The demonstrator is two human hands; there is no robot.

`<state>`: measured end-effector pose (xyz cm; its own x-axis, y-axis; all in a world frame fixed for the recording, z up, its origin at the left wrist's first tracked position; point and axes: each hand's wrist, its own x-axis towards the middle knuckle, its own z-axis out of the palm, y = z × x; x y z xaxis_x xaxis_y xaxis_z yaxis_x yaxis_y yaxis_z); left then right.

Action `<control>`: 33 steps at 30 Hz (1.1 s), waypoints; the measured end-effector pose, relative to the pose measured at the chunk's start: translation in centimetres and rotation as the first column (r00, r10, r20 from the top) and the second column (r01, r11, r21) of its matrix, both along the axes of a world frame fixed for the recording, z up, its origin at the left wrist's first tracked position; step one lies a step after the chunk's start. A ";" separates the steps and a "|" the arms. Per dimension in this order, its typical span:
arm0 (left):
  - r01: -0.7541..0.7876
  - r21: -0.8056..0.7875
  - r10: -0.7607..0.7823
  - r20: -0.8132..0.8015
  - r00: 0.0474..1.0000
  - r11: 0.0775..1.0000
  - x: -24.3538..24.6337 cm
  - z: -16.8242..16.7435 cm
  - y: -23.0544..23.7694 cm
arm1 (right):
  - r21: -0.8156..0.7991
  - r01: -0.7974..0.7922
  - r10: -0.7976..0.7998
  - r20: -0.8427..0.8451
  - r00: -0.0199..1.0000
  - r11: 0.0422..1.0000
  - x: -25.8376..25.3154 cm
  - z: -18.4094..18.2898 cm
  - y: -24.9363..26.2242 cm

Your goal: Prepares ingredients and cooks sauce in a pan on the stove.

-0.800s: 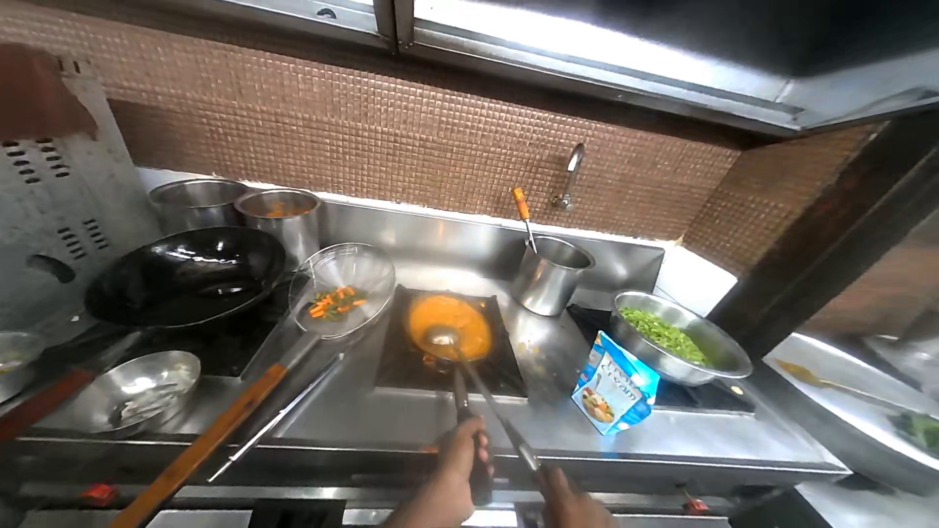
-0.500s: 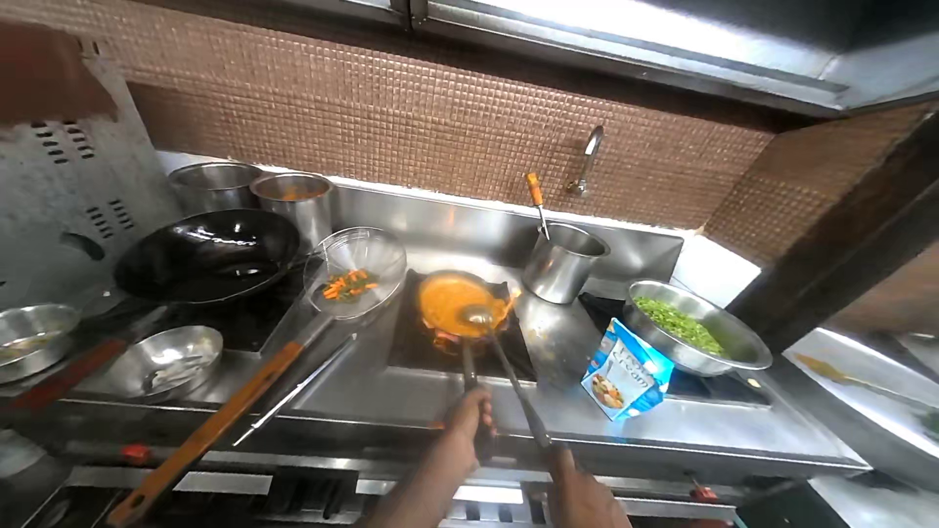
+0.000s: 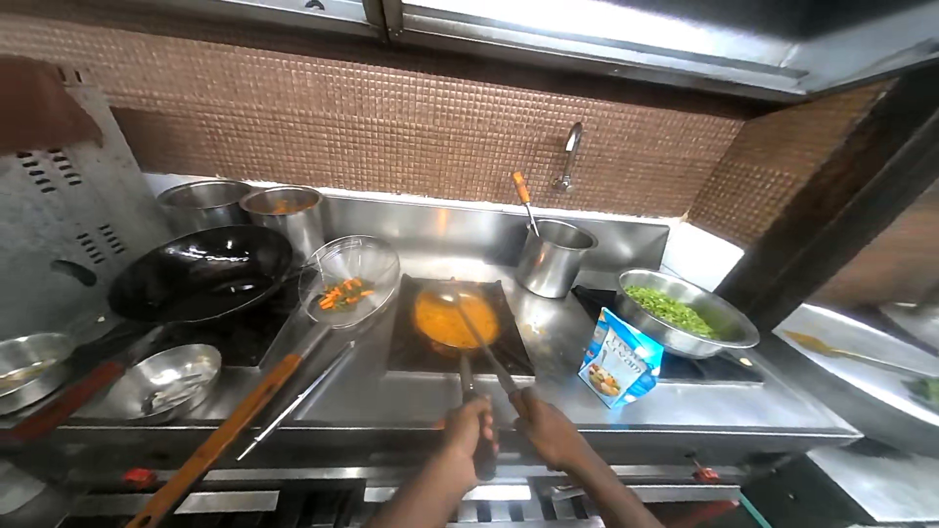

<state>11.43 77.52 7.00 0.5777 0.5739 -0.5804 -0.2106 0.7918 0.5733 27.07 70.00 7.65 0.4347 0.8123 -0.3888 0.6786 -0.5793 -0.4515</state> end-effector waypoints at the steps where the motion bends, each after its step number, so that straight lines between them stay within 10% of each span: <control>1: 0.007 0.010 -0.007 -0.008 1.000 1.000 0.1 -0.3 0.5 | -0.038 -0.061 0.064 0.087 0.994 0.997 -0.6 0.5 -0.5; 10: 0.034 -0.005 -0.034 0.004 0.999 0.999 -1.3 -0.1 -0.2 | -0.177 -0.053 0.148 0.579 0.802 0.983 3.0 -0.4 -0.9; 13: 0.007 -0.007 -0.007 0.028 1.000 1.000 -1.0 -1.1 0.6 | -0.135 0.017 0.041 0.421 0.906 0.991 3.9 -1.8 -1.5; 16: 0.005 -0.029 -0.003 0.048 0.999 1.000 -0.9 -1.8 1.1 | 0.011 0.133 -0.132 -0.096 0.987 0.991 2.5 -1.3 -5.2; 19: -0.013 -0.052 0.014 0.029 0.999 0.999 -1.0 0.5 -0.5 | 0.094 0.436 -0.177 -0.822 0.542 0.895 0.9 0.9 -7.8; 22: -0.024 -0.064 0.024 0.004 1.000 0.998 -0.5 0.2 -1.0 | 0.004 0.547 -0.032 -0.998 0.056 0.837 1.6 1.1 -7.3; 27: -0.023 -0.052 0.023 -0.011 1.000 0.998 -1.2 0.9 -2.6 | 0.105 0.469 -0.174 -0.840 0.514 0.877 -0.1 0.3 -9.3; 33: -0.036 -0.059 0.039 0.041 0.998 0.998 0.4 -1.0 0.2 | 0.033 0.482 0.134 -0.975 -0.177 0.876 -0.6 -2.7 -8.6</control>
<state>11.84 77.72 6.00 0.5808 0.5618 -0.5891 -0.2636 0.8145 0.5169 26.43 61.40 4.97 -0.0191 0.9501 -0.3115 -0.7866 -0.2066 -0.5819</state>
